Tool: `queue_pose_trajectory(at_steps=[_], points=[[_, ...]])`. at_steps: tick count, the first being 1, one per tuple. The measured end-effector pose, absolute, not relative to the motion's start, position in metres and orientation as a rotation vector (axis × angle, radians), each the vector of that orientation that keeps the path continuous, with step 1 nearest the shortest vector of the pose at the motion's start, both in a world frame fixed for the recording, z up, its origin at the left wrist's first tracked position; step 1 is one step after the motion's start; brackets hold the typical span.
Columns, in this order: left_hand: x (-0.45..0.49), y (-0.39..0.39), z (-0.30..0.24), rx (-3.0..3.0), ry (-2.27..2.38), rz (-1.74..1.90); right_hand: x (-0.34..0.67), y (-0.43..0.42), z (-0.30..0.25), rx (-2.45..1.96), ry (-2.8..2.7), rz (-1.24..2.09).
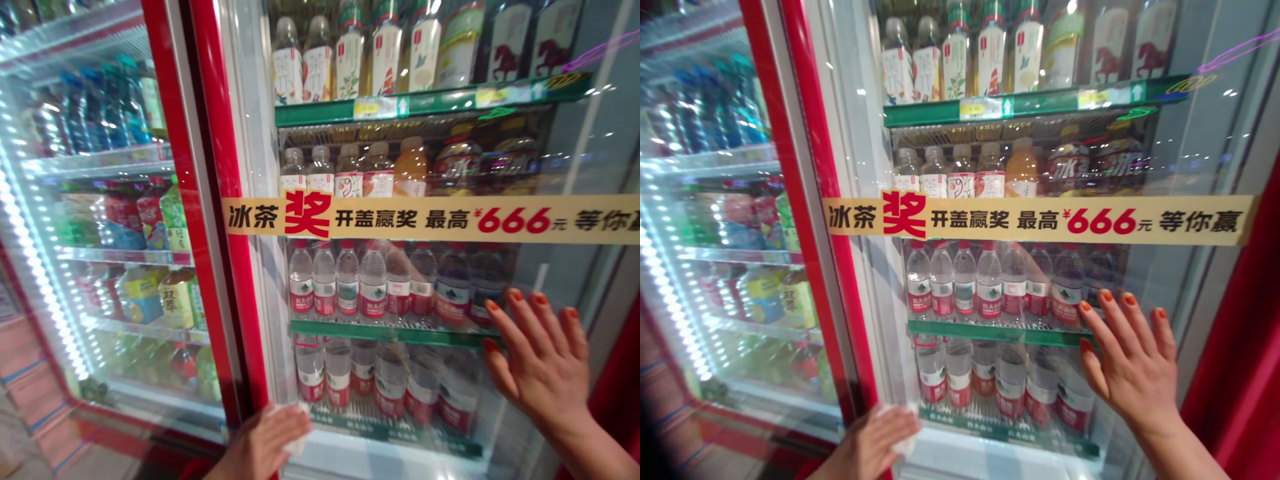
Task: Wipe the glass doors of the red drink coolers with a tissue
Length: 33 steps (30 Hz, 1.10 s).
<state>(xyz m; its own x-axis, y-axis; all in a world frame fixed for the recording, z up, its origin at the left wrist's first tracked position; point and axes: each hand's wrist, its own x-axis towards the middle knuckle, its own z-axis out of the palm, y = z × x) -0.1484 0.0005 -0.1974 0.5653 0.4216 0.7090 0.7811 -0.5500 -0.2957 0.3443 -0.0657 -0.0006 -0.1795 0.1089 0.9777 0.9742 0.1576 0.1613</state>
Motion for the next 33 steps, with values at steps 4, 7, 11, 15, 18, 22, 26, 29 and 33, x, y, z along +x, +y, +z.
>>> queue_pose_trajectory(at_steps=[4,7,11,15,18,22,26,29,33], points=[[-0.134,0.029,-0.093,-1.810,-0.983,-0.918,0.343,-0.066,-0.002,-1.110,-1.473,-1.154],[-0.074,0.020,-0.066,-1.664,-0.930,-0.954,0.340,-0.067,-0.001,-1.115,-1.461,-1.141],[-0.047,-0.004,-0.101,-1.823,-0.628,-0.801,0.341,-0.067,0.001,-1.111,-1.479,-1.157],[-0.079,0.004,-0.075,-1.671,-0.826,-0.961,0.346,-0.064,-0.003,-1.100,-1.520,-1.145],[-0.064,0.013,-0.002,-1.552,-0.997,-1.176,0.348,-0.062,-0.004,-1.094,-1.527,-1.153],[-0.007,0.003,0.034,-1.610,-0.902,-1.197,0.347,-0.062,-0.001,-1.062,-1.538,-1.146],[-0.026,-0.002,0.001,-1.765,-0.573,-0.836,0.349,-0.061,-0.001,-1.015,-1.522,-1.115],[-0.071,0.011,0.029,-1.676,-0.678,-0.925,0.350,-0.059,-0.002,-1.005,-1.521,-1.099],[-0.050,0.019,0.114,-1.597,-0.991,-1.227,0.350,-0.060,-0.001,-0.999,-1.520,-1.088]])
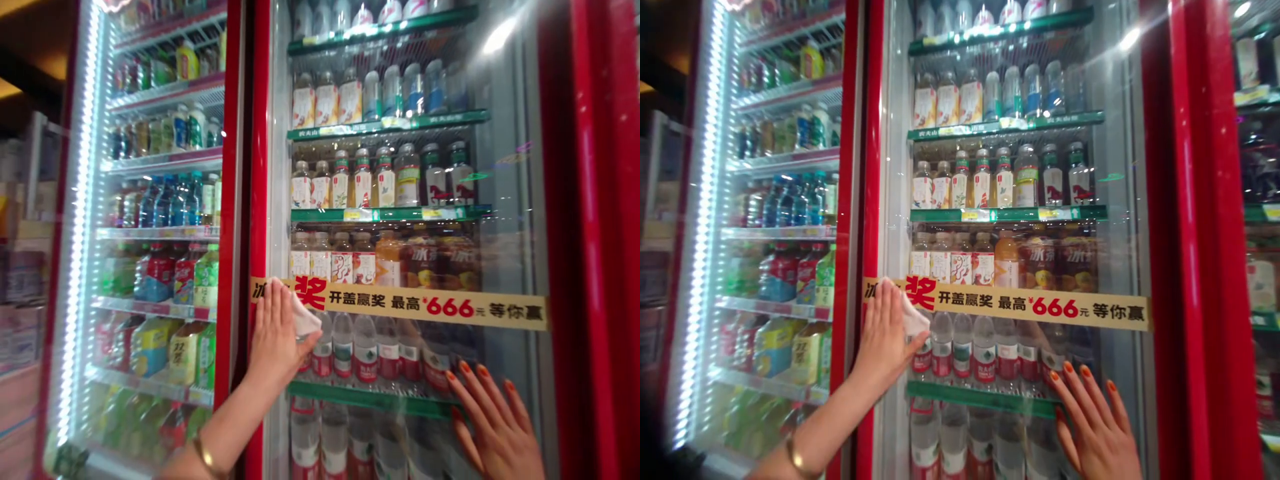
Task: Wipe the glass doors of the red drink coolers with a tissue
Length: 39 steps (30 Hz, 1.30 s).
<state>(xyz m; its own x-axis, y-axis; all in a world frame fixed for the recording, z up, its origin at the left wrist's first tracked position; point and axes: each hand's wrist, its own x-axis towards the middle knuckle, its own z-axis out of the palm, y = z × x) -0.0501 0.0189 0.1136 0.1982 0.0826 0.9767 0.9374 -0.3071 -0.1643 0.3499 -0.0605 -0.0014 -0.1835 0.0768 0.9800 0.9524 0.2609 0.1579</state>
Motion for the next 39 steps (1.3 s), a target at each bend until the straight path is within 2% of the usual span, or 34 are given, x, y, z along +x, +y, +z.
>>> queue_pose_trajectory(at_steps=[2,5,7,9,13,15,17,19,21,23,25,27,29,32,34,36,39], points=[[-0.013,0.013,0.119,-1.667,-0.978,-1.229,0.349,-0.062,0.000,-0.992,-1.531,-1.081],[0.016,-0.001,0.068,-1.790,-0.701,-0.990,0.349,-0.063,0.002,-0.983,-1.541,-1.078],[0.002,-0.005,0.030,-1.780,-0.587,-0.877,0.350,-0.063,0.001,-0.981,-1.541,-1.078],[-0.028,-0.004,0.017,-1.724,-0.630,-0.892,0.352,-0.062,-0.001,-0.981,-1.556,-1.075],[-0.052,0.008,0.080,-1.647,-0.939,-1.131,0.354,-0.062,-0.003,-0.992,-1.562,-1.074],[-0.024,0.011,0.111,-1.648,-1.043,-1.249,0.354,-0.063,-0.002,-1.009,-1.553,-1.092],[0.016,0.007,0.109,-1.701,-1.016,-1.219,0.354,-0.064,-0.002,-1.024,-1.559,-1.115],[0.046,-0.004,0.067,-1.793,-0.868,-1.055,0.354,-0.065,-0.001,-1.033,-1.574,-1.135],[0.050,-0.016,0.003,-1.865,-0.687,-0.889,0.354,-0.066,-0.001,-1.041,-1.579,-1.161],[0.027,-0.024,-0.055,-1.868,-0.548,-0.808,0.354,-0.066,-0.002,-1.051,-1.573,-1.184],[-0.011,-0.022,-0.082,-1.819,-0.547,-0.805,0.355,-0.065,-0.002,-1.057,-1.570,-1.187],[-0.045,-0.015,-0.068,-1.789,-0.633,-0.828,0.355,-0.065,-0.002,-1.056,-1.577,-1.173],[-0.060,-0.005,-0.022,-1.762,-0.784,-0.908,0.354,-0.064,-0.002,-1.055,-1.576,-1.168],[-0.036,0.004,0.045,-1.702,-0.979,-1.138,0.353,-0.065,0.000,-1.058,-1.557,-1.194],[-0.003,0.004,0.052,-1.716,-0.975,-1.216,0.351,-0.065,0.000,-1.061,-1.557,-1.210],[0.026,0.001,0.016,-1.812,-0.871,-1.135,0.351,-0.067,-0.002,-1.078,-1.561,-1.208],[0.035,-0.006,-0.090,-2.035,-0.628,-0.808,0.351,-0.069,-0.010,-1.109,-1.553,-1.190]])
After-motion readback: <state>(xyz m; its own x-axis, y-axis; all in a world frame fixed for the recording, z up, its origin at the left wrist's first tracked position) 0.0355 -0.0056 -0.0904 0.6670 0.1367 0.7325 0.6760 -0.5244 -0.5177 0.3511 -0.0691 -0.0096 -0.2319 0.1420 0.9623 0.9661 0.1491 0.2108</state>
